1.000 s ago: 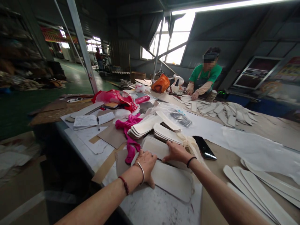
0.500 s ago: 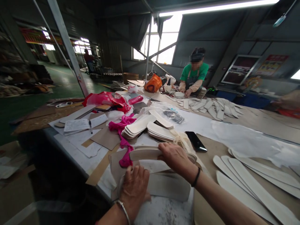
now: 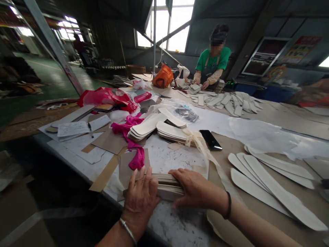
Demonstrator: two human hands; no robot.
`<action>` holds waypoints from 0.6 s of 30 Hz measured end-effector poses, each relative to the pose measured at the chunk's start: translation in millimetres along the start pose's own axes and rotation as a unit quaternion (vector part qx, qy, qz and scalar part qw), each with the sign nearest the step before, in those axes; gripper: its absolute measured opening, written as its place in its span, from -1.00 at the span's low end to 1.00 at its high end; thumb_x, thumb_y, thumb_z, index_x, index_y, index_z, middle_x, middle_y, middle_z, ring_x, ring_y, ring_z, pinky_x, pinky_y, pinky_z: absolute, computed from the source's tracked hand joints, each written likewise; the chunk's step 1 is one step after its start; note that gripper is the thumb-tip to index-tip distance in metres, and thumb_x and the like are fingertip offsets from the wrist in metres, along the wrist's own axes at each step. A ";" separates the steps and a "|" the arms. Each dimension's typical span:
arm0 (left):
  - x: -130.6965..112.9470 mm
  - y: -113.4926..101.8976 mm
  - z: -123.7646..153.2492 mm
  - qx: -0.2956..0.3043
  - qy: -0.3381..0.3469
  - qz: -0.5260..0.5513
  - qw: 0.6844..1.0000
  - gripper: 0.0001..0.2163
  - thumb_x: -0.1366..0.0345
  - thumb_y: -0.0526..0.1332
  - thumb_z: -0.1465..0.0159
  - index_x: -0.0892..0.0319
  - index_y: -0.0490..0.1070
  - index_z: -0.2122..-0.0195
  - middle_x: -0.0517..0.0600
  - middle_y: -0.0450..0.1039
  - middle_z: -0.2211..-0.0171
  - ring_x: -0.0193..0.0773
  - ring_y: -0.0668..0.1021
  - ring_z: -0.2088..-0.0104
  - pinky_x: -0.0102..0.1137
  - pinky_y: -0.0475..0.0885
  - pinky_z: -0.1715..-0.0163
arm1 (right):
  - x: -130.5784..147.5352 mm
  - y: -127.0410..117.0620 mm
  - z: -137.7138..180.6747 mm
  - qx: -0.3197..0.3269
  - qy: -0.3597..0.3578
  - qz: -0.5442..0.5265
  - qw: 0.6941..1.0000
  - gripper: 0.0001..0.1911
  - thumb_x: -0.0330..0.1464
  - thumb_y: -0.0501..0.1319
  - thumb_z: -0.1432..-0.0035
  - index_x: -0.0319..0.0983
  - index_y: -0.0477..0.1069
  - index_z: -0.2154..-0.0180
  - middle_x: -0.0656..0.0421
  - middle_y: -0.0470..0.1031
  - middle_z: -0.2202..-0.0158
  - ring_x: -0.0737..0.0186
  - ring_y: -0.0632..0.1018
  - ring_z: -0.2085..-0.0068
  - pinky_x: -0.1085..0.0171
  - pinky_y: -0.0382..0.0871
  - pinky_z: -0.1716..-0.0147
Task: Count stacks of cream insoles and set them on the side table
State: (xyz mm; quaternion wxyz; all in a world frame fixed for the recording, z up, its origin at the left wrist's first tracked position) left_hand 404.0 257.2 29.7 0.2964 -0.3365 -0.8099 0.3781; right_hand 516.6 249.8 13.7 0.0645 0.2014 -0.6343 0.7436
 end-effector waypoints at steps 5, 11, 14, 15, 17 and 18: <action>21.7 14.1 -17.5 0.128 -0.030 0.060 0.989 -0.32 0.27 0.45 0.14 0.26 0.34 -0.05 0.28 0.45 0.02 0.23 0.41 -0.06 0.12 0.27 -0.07 | -0.1 10.4 5.4 -0.021 0.005 0.039 0.999 -0.62 -0.32 0.29 -0.09 -0.25 0.28 0.06 0.05 0.44 0.15 0.08 0.47 0.16 0.18 0.34 0.20; 57.9 52.6 0.9 0.291 -0.139 0.327 0.888 -0.51 0.39 0.30 -0.02 0.18 0.33 -0.03 0.09 0.46 0.03 -0.08 0.47 0.00 -0.18 0.33 -0.07 | -1.7 10.0 0.8 -0.018 0.004 0.044 0.999 -0.71 -0.35 0.29 -0.10 -0.23 0.29 0.14 0.12 0.48 0.22 0.12 0.50 0.22 0.22 0.36 0.28; 59.5 55.1 11.5 0.261 -0.156 0.439 0.846 -0.66 0.44 0.25 -0.03 0.18 0.36 0.12 0.04 0.48 0.16 -0.16 0.51 0.11 -0.29 0.40 0.05 | -4.1 8.1 15.9 -0.064 -0.028 0.049 0.996 -0.63 -0.34 0.31 -0.08 -0.23 0.31 0.07 0.08 0.50 0.18 0.08 0.53 0.21 0.18 0.42 0.26; 58.4 54.0 14.2 0.252 -0.155 0.446 0.845 -0.69 0.45 0.26 -0.02 0.19 0.36 0.16 0.03 0.47 0.21 -0.18 0.51 0.15 -0.31 0.41 0.09 | -6.4 6.5 25.3 -0.099 -0.042 0.049 0.993 -0.60 -0.32 0.31 -0.09 -0.22 0.31 0.03 0.07 0.51 0.17 0.09 0.54 0.22 0.19 0.43 0.26; 55.4 53.0 18.4 0.241 -0.153 0.431 0.856 -0.71 0.41 0.30 0.00 0.17 0.37 0.21 0.00 0.47 0.26 -0.23 0.51 0.21 -0.39 0.42 0.15 | -14.0 -0.4 46.1 -0.215 -0.074 0.046 0.973 -0.51 -0.16 0.28 -0.11 -0.16 0.31 -0.05 0.06 0.51 0.12 0.07 0.55 0.17 0.18 0.45 0.24; 53.6 54.1 19.2 0.236 -0.151 0.419 0.864 -0.73 0.40 0.31 0.00 0.16 0.37 0.24 -0.02 0.47 0.28 -0.25 0.51 0.23 -0.43 0.42 0.17 | -28.1 -2.5 52.0 -0.272 -0.043 0.024 0.961 -0.57 -0.10 0.24 -0.14 -0.12 0.35 -0.01 0.09 0.52 0.14 0.10 0.56 0.21 0.21 0.46 0.29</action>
Point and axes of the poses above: each hand's wrist, its own z-axis away from the middle knuckle, its own y-axis out of the palm, x = y × z, the point moved 9 cm from there along -z, towards the middle knuckle
